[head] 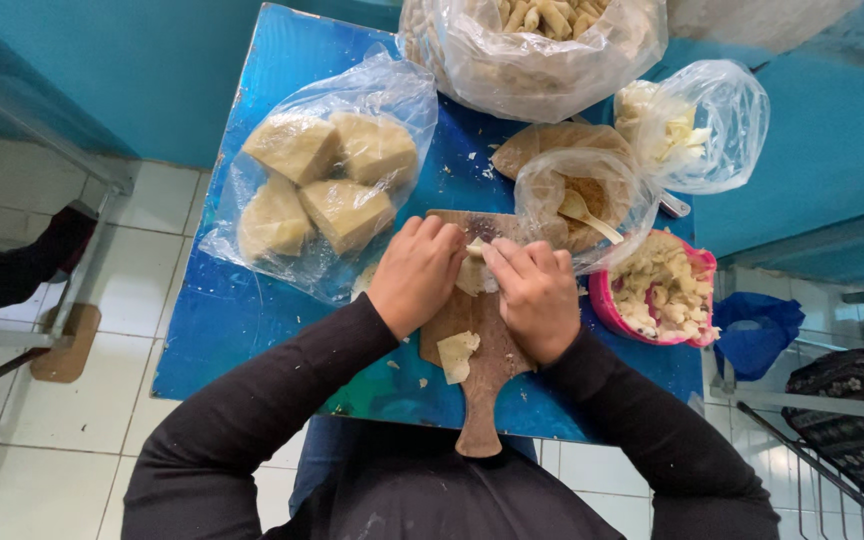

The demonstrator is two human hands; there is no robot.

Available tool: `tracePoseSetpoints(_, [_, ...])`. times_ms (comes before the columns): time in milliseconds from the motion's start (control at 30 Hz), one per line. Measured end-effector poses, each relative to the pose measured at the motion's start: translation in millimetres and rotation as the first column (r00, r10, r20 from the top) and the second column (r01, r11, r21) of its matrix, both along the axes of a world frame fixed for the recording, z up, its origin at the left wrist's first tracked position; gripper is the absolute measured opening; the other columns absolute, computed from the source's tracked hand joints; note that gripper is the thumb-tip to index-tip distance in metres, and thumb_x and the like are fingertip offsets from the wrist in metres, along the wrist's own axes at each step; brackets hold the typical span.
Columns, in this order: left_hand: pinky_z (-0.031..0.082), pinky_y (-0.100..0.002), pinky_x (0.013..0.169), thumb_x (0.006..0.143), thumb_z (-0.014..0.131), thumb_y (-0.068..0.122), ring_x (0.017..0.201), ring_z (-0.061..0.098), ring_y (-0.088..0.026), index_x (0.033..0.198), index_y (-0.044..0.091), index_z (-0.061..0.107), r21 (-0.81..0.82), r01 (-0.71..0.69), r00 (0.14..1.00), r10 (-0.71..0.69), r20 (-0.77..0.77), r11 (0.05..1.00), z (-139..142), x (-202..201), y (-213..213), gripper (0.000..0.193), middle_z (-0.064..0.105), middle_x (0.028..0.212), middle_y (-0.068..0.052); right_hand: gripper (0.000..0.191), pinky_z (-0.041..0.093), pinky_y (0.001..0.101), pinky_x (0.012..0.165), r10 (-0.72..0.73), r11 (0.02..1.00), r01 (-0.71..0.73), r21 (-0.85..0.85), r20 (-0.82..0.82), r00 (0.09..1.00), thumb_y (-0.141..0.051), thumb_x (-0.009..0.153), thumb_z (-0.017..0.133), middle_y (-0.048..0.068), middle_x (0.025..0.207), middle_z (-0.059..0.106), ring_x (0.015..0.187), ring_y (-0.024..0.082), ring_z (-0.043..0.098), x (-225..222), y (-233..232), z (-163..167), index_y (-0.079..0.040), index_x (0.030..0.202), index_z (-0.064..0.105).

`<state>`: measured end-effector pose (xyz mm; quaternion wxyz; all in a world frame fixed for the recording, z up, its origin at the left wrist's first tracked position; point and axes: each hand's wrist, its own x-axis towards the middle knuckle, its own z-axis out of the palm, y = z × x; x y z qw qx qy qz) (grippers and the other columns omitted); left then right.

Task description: The person pinches off pieces of dough and rolls and shapes them by hand on a small wooden board, then places the finished dough pieces into a plastic bag with other shaped pieces. They repeat this cycle, occasionally reaching into the dough bag for more material.

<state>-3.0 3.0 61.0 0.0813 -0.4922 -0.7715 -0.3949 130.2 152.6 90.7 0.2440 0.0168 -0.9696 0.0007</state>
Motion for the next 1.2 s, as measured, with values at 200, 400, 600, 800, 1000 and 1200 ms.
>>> tracePoseSetpoints(200, [0.048, -0.045, 0.078, 0.085, 0.075, 0.019, 0.094, 0.058, -0.034, 0.097, 0.007, 0.06, -0.094, -0.009, 1.0, 0.011, 0.02, 0.996, 0, 4, -3, 0.023, 0.06, 0.096, -0.011, 0.018, 0.045, 0.042, 0.088, -0.068, 0.965, 0.059, -0.256, -0.03, 0.997, -0.017, 0.088, 0.074, 0.006, 0.118, 0.066, 0.103, 0.031, 0.057, -22, 12, 0, -0.013, 0.105, 0.073])
tracePoseSetpoints(400, [0.048, -0.045, 0.077, 0.085, 0.075, 0.02, 0.094, 0.058, -0.033, 0.095, 0.006, 0.059, -0.111, -0.016, 1.0, 0.014, -0.014, 0.994, -2, 3, -3, 0.024, 0.059, 0.095, -0.012, 0.011, 0.046, 0.0385, 0.09, -0.068, 0.896, -0.035, -0.443, -0.214, 0.975, -0.009, 0.103, 0.066, 0.009, 0.111, 0.067, 0.095, 0.025, 0.058, -25, 26, 27, -0.007, 0.114, 0.068])
tracePoseSetpoints(600, [0.048, -0.044, 0.076, 0.087, 0.074, 0.019, 0.091, 0.058, -0.032, 0.091, 0.007, 0.059, -0.109, 0.01, 1.0, -0.012, -0.02, 0.994, -1, 3, -5, 0.019, 0.058, 0.092, -0.011, 0.013, 0.047, 0.0386, 0.086, -0.024, 0.999, -0.014, -0.045, -0.731, 0.682, -0.011, 0.109, 0.065, 0.005, 0.108, 0.068, 0.088, 0.019, 0.056, -61, 82, 91, -0.013, 0.121, 0.063])
tracePoseSetpoints(800, [0.051, -0.043, 0.077, 0.09, 0.074, 0.022, 0.087, 0.064, -0.031, 0.086, 0.007, 0.064, -0.082, 0.258, 0.963, -0.249, 0.107, 0.963, 16, -7, -9, 0.019, 0.065, 0.085, -0.009, 0.053, 0.054, 0.0342, 0.086, -0.002, 0.995, -0.048, -0.091, -0.477, 0.879, -0.027, 0.111, 0.072, 0.021, 0.14, 0.061, 0.115, 0.028, 0.061, -84, 106, 111, 0.001, 0.151, 0.05])
tracePoseSetpoints(1000, [0.053, -0.044, 0.068, 0.078, 0.079, 0.025, 0.084, 0.068, -0.029, 0.088, 0.012, 0.073, -0.315, 0.624, 0.781, -0.549, 0.299, 0.715, 23, -1, -20, 0.017, 0.069, 0.083, -0.005, 0.028, 0.052, 0.0356, 0.087, -0.13, 0.896, 0.049, -0.441, -0.155, 0.979, -0.018, 0.105, 0.074, 0.01, 0.121, 0.071, 0.1, 0.024, 0.06, -31, 53, 87, -0.007, 0.131, 0.071])
tracePoseSetpoints(1200, [0.055, -0.039, 0.071, 0.087, 0.074, 0.016, 0.082, 0.07, -0.027, 0.092, 0.01, 0.069, -0.059, 0.612, 0.756, -0.562, 0.334, 0.788, 10, 7, -15, 0.01, 0.07, 0.086, -0.006, 0.019, 0.052, 0.0302, 0.084, -0.004, 0.71, 0.121, -0.694, 0.168, 0.986, -0.022, 0.098, 0.07, 0.007, 0.104, 0.076, 0.094, 0.016, 0.068, 7, 24, 45, -0.007, 0.11, 0.074])
